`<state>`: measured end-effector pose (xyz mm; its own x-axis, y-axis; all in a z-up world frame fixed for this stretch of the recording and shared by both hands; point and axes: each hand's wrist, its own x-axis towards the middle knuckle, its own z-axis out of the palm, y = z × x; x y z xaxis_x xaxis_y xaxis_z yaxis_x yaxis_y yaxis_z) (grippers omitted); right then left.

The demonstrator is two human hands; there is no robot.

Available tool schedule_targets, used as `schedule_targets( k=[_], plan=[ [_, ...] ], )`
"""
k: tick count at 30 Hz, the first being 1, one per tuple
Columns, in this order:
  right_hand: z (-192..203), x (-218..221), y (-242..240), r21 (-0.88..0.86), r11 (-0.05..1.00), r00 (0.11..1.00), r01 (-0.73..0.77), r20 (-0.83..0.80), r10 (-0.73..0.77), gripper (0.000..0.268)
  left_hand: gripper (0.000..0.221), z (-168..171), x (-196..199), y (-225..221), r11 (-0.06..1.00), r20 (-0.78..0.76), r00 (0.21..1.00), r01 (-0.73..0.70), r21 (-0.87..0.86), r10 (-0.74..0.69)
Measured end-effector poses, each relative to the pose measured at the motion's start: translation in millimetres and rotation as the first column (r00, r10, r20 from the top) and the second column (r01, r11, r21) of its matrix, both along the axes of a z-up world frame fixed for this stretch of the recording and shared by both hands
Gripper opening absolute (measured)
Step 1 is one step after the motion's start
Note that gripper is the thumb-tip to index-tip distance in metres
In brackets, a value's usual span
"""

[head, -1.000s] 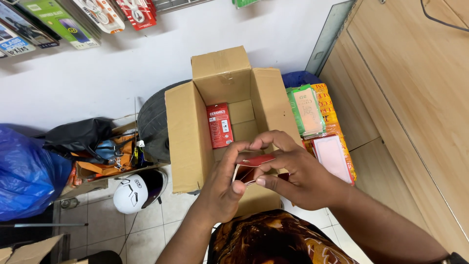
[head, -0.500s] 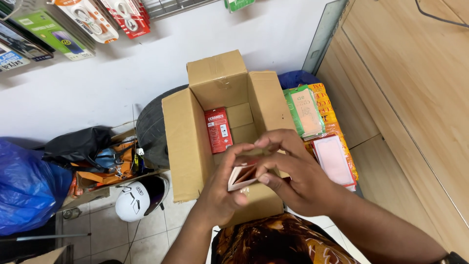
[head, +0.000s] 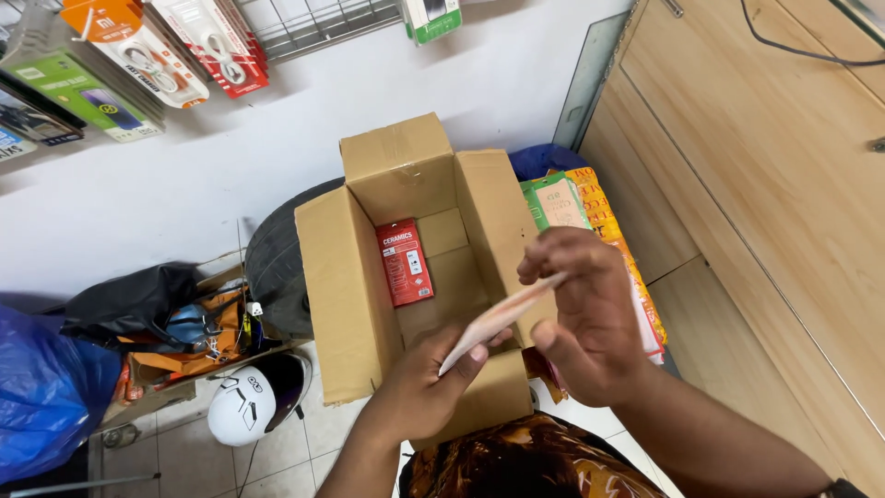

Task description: The person is sorting through and inspecting mobile phone accessories, specifically screen protectors or cases, and placing them into or near a cardboard box on a sales floor.

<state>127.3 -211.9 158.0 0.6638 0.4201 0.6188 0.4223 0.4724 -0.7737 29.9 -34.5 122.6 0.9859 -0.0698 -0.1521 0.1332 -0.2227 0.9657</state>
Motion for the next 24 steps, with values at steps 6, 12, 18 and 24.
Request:
schedule_targets(
  k=[6, 12, 18, 24],
  plan=[
    [-62.5, 11.2, -26.9, -0.240, 0.966, 0.985, -0.092, -0.167, 0.052, 0.022, 0.064, -33.4, 0.1, 8.5, 0.965, 0.121, 0.985, 0.144, -0.220, -0.120],
    [-24.9, 38.7, -44.9, 0.362, 0.929, 0.772, -0.074, -0.570, 0.283, 0.033, 0.114, -52.9, 13.9, 3.4, 0.532, 0.123, 0.986, 0.163, -0.831, -0.110],
    [-58.3, -1.5, -31.9, -0.369, 0.926, 0.843, -0.078, -0.520, -0.136, 0.044, 0.089, -73.9, 24.2, -13.0, 0.581, 0.013, 0.999, -0.013, -0.814, 0.040],
    [-112.9, -27.4, -21.4, -0.814, 0.524, 0.805, 0.249, -0.127, -0.579, 0.040, 0.081, -77.8, 35.2, -37.2, 0.590, 0.194, 0.971, 0.077, -0.804, 0.137]
  ],
)
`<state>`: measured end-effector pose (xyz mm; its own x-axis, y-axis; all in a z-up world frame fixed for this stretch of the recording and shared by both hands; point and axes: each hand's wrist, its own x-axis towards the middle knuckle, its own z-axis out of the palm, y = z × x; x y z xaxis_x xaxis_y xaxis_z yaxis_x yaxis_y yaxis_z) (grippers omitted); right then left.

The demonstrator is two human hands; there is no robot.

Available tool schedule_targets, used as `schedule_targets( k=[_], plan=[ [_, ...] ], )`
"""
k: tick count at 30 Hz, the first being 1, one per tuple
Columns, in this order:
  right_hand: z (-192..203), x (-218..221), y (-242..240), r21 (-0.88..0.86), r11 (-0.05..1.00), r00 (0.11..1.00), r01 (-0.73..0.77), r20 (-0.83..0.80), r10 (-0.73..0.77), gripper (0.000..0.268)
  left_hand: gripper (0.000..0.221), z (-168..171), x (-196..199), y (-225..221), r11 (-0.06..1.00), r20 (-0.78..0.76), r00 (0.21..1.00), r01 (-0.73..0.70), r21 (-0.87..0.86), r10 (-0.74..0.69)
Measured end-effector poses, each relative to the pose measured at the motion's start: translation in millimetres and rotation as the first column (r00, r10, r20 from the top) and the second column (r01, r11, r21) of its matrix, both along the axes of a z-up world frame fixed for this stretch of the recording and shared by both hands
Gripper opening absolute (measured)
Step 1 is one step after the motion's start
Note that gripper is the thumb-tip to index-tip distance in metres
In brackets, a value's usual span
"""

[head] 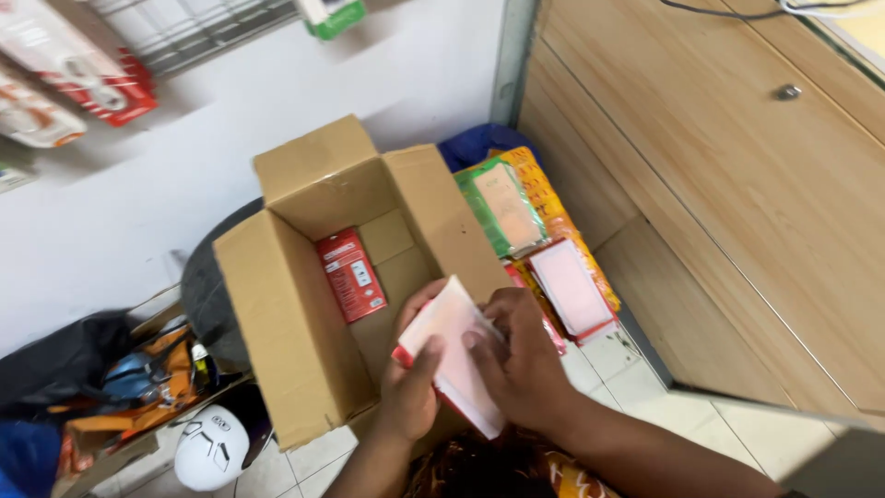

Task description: The person is sorting through and inspecting mobile phone accessories, specifically screen protectors or cases, and placing them into or near a cardboard box on a sales floor.

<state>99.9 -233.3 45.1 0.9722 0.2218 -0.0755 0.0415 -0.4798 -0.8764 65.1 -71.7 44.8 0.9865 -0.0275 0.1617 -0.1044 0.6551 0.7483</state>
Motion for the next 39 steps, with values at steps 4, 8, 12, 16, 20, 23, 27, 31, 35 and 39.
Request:
schedule_targets(
  k=[4, 8, 12, 16, 20, 23, 27, 31, 35, 39],
  plan=[
    [6.4, 2.0, -15.2, 0.014, 0.983, 0.899, -0.185, 0.407, 0.163, 0.031, 0.064, -12.1, 10.2, -4.0, 0.972, -0.122, 0.985, -0.093, 0.216, 0.121],
    [0.6, 5.9, -34.4, 0.024, 0.925, 0.897, -0.378, 0.257, 0.360, 0.081, 0.062, -26.2, 12.8, -12.7, 0.990, -0.303, 0.943, -0.119, 0.072, 0.135],
    [-37.3, 21.9, -65.2, 0.025, 0.999, 0.991, 0.034, -0.129, -0.031, 0.072, 0.082, -57.2, 6.0, -10.6, 0.976, -0.439, 0.891, -0.023, 0.215, 0.118],
    [-107.3, 71.3, -117.3, -0.325, 0.923, 0.922, 0.208, 0.381, -0.074, 0.053, 0.070, -30.8, 16.0, -3.0, 0.970, -0.354, 0.932, 0.006, 0.244, 0.083],
    [-148.2, 91.0, -127.2, -0.581, 0.789, 0.980, 0.198, 0.131, -0.149, 0.057, 0.058, -46.9, 3.4, 12.3, 0.950, -0.422, 0.898, 0.012, 0.311, 0.127],
    [-169.6, 94.4, -122.5, -0.644, 0.744, 0.984, 0.177, 0.096, -0.151, 0.062, 0.052, -52.1, -7.8, 20.5, 0.939, -0.438, 0.879, -0.031, 0.343, 0.189],
    [-140.4, 102.5, -106.3, -0.711, 0.681, 0.985, 0.174, 0.109, -0.138, 0.066, 0.050, -69.4, -23.3, 31.9, 0.918, -0.389, 0.879, -0.123, 0.377, 0.278],
    [-137.5, 108.1, -102.1, -0.522, 0.798, 0.885, 0.301, 0.465, -0.029, 0.060, 0.047, -69.3, -38.9, 38.5, 0.878, -0.380, 0.837, -0.221, 0.424, 0.394],
    [-64.1, 101.7, -19.6, -0.145, 0.988, 0.860, 0.052, 0.510, 0.030, 0.047, 0.036, -75.2, -52.3, 47.1, 0.573, -0.104, 0.821, -0.295, 0.764, 0.561],
    [-45.7, 91.7, 95.4, 0.159, 0.910, 0.914, -0.383, 0.210, 0.348, 0.046, 0.046, -79.0, -53.1, 44.3, 0.444, -0.065, 0.734, -0.335, 0.831, 0.676]
  ],
)
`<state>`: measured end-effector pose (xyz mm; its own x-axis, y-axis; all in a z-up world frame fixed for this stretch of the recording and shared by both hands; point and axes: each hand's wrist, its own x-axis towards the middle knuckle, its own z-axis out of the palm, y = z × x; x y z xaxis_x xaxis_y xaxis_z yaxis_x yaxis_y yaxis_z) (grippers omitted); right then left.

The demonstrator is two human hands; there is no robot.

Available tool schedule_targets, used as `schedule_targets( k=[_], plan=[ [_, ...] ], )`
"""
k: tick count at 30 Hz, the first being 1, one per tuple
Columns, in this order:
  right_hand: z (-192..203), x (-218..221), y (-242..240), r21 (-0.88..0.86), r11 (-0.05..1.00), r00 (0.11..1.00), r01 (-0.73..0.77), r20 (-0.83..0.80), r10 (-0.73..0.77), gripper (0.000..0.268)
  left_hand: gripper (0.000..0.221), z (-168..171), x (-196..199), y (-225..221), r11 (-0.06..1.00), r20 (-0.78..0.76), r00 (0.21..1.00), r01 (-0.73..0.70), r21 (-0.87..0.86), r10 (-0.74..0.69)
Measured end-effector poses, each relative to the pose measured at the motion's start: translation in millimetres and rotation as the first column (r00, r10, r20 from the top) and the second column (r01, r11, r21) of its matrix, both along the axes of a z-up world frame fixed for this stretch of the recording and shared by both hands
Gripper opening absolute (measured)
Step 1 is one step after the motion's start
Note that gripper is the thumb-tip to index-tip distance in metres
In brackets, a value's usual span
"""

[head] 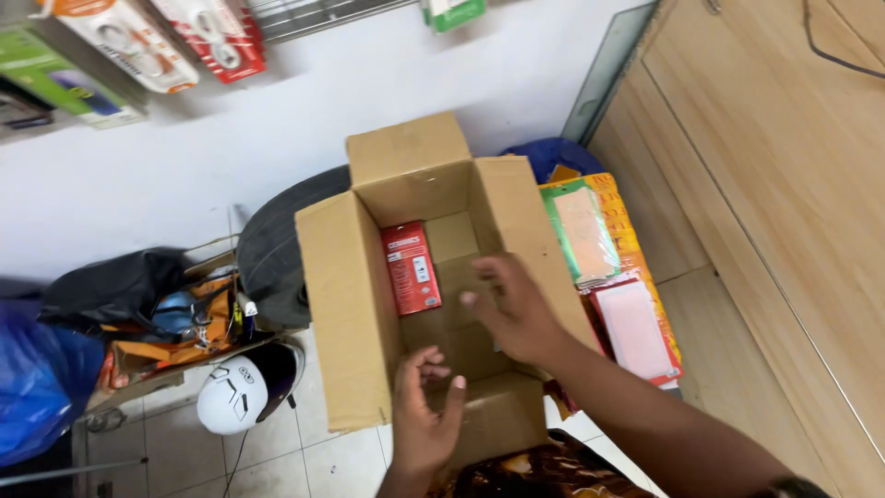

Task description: The person is sorting through and inspecting mobile phone accessories, specifically screen protectors or cases, and placing them into or near a cardboard box on a sales floor.

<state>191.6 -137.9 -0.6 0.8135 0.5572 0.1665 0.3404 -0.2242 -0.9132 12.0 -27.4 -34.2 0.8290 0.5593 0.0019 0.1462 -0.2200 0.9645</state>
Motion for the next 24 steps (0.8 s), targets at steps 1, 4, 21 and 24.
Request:
schedule_targets(
  k=[1, 4, 21, 24],
  plan=[
    [-26.3, 4.2, 31.5, -0.001, 1.000, 1.000, -0.011, 0.004, 0.011, 0.046, 0.046, 2.9, -1.5, 0.0, 1.000, 0.004, 1.000, -0.011, -0.001, 0.011],
    [-100.8, 23.4, 112.3, -0.194, 0.974, 0.839, -0.118, -0.545, -0.007, 0.059, 0.050, 12.2, -0.6, 2.1, 1.000, 0.093, 0.996, -0.005, 0.017, 0.003],
    [-236.9, 47.4, 151.4, -0.775, 0.632, 0.985, 0.001, -0.107, -0.132, 0.041, 0.050, 27.5, -5.8, 10.9, 1.000, 0.117, 0.993, 0.021, 0.008, -0.021],
    [-204.0, 55.9, 136.0, -0.675, 0.738, 0.995, 0.005, -0.068, -0.069, 0.040, 0.048, 19.6, -4.6, 12.4, 0.999, 0.089, 0.996, 0.023, -0.022, -0.021]
  ],
)
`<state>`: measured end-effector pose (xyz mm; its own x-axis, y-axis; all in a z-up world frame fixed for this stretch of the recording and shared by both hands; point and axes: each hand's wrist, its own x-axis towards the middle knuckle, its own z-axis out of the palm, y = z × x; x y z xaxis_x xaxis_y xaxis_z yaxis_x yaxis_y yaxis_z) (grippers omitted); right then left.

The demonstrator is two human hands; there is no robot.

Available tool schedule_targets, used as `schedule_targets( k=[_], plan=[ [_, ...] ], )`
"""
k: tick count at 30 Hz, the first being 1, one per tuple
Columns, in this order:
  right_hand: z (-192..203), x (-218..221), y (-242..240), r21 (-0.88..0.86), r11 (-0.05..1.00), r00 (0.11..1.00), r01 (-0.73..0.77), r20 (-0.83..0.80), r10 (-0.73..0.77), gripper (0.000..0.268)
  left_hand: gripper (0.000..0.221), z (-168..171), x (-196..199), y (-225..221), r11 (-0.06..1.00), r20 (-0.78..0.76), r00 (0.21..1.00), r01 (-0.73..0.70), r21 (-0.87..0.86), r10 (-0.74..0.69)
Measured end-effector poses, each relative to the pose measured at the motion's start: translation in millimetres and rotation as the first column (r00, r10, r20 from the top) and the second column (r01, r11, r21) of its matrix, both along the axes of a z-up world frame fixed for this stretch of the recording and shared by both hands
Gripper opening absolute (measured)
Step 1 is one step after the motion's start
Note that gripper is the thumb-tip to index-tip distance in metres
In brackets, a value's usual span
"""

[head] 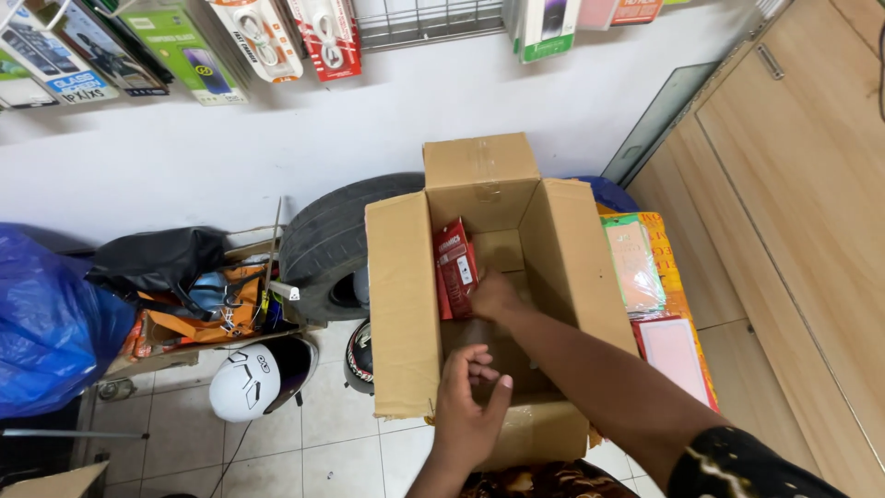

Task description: The person is sorting through and inspecting mobile phone accessories, specifically screen protectors or cases, and placing them into or near a cardboard box on a sales floor.

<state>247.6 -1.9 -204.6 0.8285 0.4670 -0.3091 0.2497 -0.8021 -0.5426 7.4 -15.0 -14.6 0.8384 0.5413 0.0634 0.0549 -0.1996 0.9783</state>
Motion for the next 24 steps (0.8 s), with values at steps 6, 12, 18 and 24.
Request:
schedule_targets(
  k=[6, 12, 18, 24],
  plan=[
    [166.1, -41.9, -90.1, 0.570, 0.788, 0.880, 0.234, -0.468, 0.076, 0.025, 0.045, -37.8, 13.6, 8.9, 0.916, 0.067, 0.997, -0.009, -0.401, 0.039],
    [236.3, -90.4, -176.1, 0.576, 0.797, 0.887, 0.181, -0.446, 0.121, 0.027, 0.060, 24.6, 54.2, 34.4, 0.921, 0.126, 0.985, -0.058, -0.386, 0.115],
    [229.2, -124.3, -209.3, 0.697, 0.681, 0.843, 0.223, -0.489, 0.225, 0.020, 0.056, 56.9, 66.2, 28.5, 0.579, 0.295, 0.954, 0.210, -0.788, 0.056],
    [266.3, -123.5, -216.7, 0.528, 0.844, 0.994, -0.099, 0.019, 0.105, 0.042, 0.089, 93.5, 57.2, 7.3, 0.230, 0.495, 0.779, 0.601, -0.766, -0.385]
  ],
)
